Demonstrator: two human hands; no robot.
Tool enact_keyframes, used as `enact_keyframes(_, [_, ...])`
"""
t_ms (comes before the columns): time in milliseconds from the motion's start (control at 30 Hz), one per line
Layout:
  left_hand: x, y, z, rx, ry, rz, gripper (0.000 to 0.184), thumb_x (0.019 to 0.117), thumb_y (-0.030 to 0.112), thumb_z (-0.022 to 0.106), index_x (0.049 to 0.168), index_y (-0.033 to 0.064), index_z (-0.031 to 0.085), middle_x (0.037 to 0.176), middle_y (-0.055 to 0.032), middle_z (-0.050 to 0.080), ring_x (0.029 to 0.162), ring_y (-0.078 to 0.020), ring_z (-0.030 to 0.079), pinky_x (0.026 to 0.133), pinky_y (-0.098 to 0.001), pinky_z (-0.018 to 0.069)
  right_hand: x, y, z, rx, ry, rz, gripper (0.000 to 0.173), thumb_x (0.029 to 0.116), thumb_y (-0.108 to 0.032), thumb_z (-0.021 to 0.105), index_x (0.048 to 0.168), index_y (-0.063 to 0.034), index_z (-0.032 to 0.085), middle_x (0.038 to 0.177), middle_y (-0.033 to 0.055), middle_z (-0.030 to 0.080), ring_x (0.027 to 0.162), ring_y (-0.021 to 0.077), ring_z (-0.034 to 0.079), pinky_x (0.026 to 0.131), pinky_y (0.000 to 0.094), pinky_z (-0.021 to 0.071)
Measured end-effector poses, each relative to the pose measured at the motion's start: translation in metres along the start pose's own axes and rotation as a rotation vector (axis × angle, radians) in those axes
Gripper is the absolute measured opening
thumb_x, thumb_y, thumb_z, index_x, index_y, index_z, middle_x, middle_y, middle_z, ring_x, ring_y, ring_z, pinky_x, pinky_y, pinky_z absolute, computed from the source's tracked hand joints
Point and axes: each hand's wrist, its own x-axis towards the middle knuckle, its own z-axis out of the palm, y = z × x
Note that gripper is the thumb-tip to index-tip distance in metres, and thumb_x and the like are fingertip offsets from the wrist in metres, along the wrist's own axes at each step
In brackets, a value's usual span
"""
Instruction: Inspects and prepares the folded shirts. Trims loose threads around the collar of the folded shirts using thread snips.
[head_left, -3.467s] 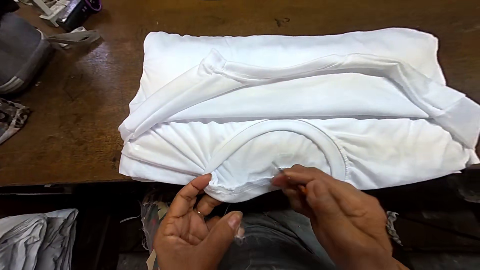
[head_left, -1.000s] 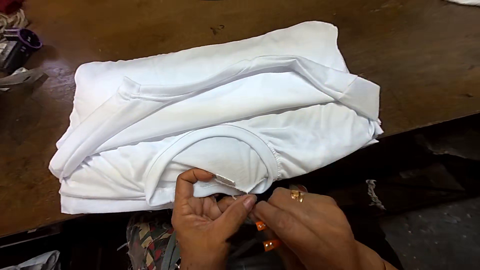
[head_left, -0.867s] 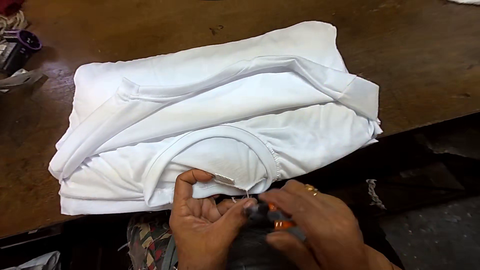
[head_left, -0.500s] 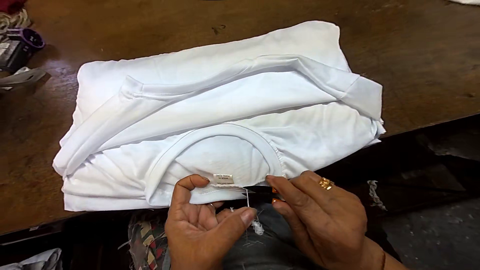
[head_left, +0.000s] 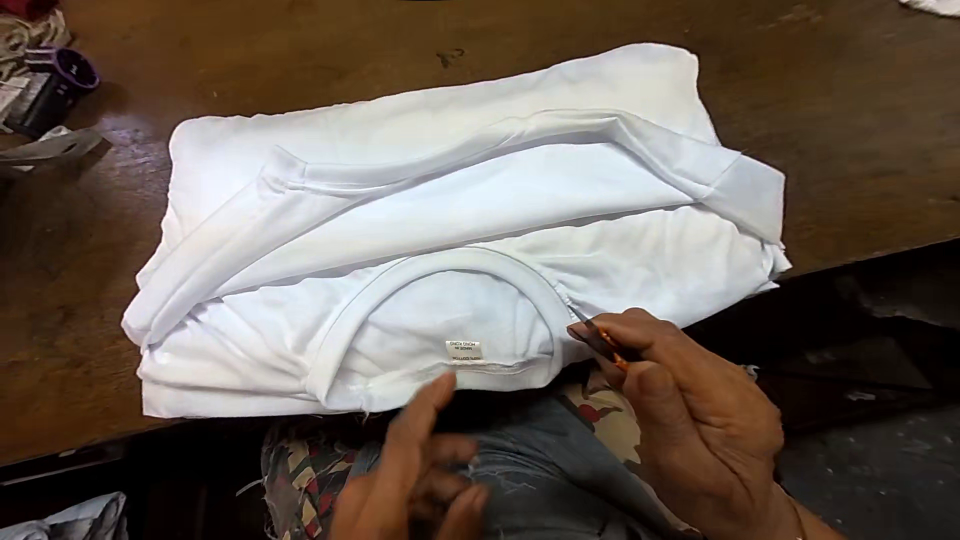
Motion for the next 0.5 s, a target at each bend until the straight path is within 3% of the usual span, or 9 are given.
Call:
enact_keyframes(100, [-0.019,0.005,-0.038,0.354,-0.053,0.12,0.026,0.1028,0.017,0.062,0.12,-0.001,0.07,0.087,-0.0133,0.074,0.072,-0.015,0.07,0.064,-0.0303,0.0577,-0.006,-0.004,0.003,0.055,-0.025,0.006,0.033,0.1063,-0.04,0.053,0.115,-0.0117,0.066,0.091,-0.0072,0.06,0.076,-0.0041,0.056,0.064,0.0129,0.048])
enact_keyframes(167, [-0.028,0.004,-0.062,0.413,0.03,0.195,0.02,0.1029,0.021,0.062,0.107,0.0051,0.073,0.085,-0.0108,0.072,0.075,-0.0141,0.068,0.067,-0.0296,0.0561,-0.012,-0.006,0.01,0.078,-0.068,-0.021,0.022,0.1008,-0.034,0.063,0.106,-0.0133,0.066,0.087,-0.0068,0.063,0.075,-0.0035,0.058,0.064,0.0127,0.0501])
enact_keyframes(267, [-0.026,-0.008,-0.088,0.575,0.245,0.327,0.021,0.0974,0.023,0.069,0.118,0.0176,0.068,0.113,-0.0012,0.07,0.104,-0.0112,0.066,0.087,-0.0297,0.0556,-0.018,-0.01,0.021,0.128,-0.217,-0.121,0.02,0.1024,-0.027,0.058,0.097,-0.0093,0.066,0.079,-0.0011,0.063,0.071,0.0024,0.058,0.062,0.0164,0.0478])
enact_keyframes(367, [0.001,-0.011,-0.1,0.785,0.262,0.498,0.038,0.0961,0.024,0.068,0.133,0.0206,0.058,0.138,0.0024,0.06,0.131,-0.0165,0.052,0.108,-0.0365,0.0426,-0.019,-0.017,0.036,0.127,-0.287,-0.167,0.023,0.1045,-0.026,0.054,0.096,-0.008,0.065,0.075,0.0012,0.059,0.068,0.0057,0.055,0.059,0.0185,0.0441])
enact_keyframes(433, [0.02,-0.009,-0.103,0.803,0.177,0.618,0.038,0.0991,0.02,0.065,0.136,0.0149,0.058,0.139,-0.0009,0.063,0.137,-0.0222,0.051,0.113,-0.0416,0.0401,-0.016,-0.022,0.044,0.097,-0.293,-0.186,0.02,0.1034,-0.023,0.055,0.099,-0.0079,0.066,0.078,0.0012,0.061,0.069,0.0053,0.056,0.06,0.0177,0.0451])
enact_keyframes(500, [0.035,-0.008,-0.106,0.781,0.082,0.684,0.033,0.1004,0.014,0.062,0.133,0.0104,0.063,0.125,-0.0026,0.072,0.131,-0.0247,0.057,0.11,-0.0441,0.0446,-0.012,-0.026,0.048,0.062,-0.296,-0.21,0.018,0.102,-0.02,0.054,0.102,-0.0079,0.067,0.082,0.001,0.065,0.072,0.0046,0.059,0.062,0.0173,0.0475])
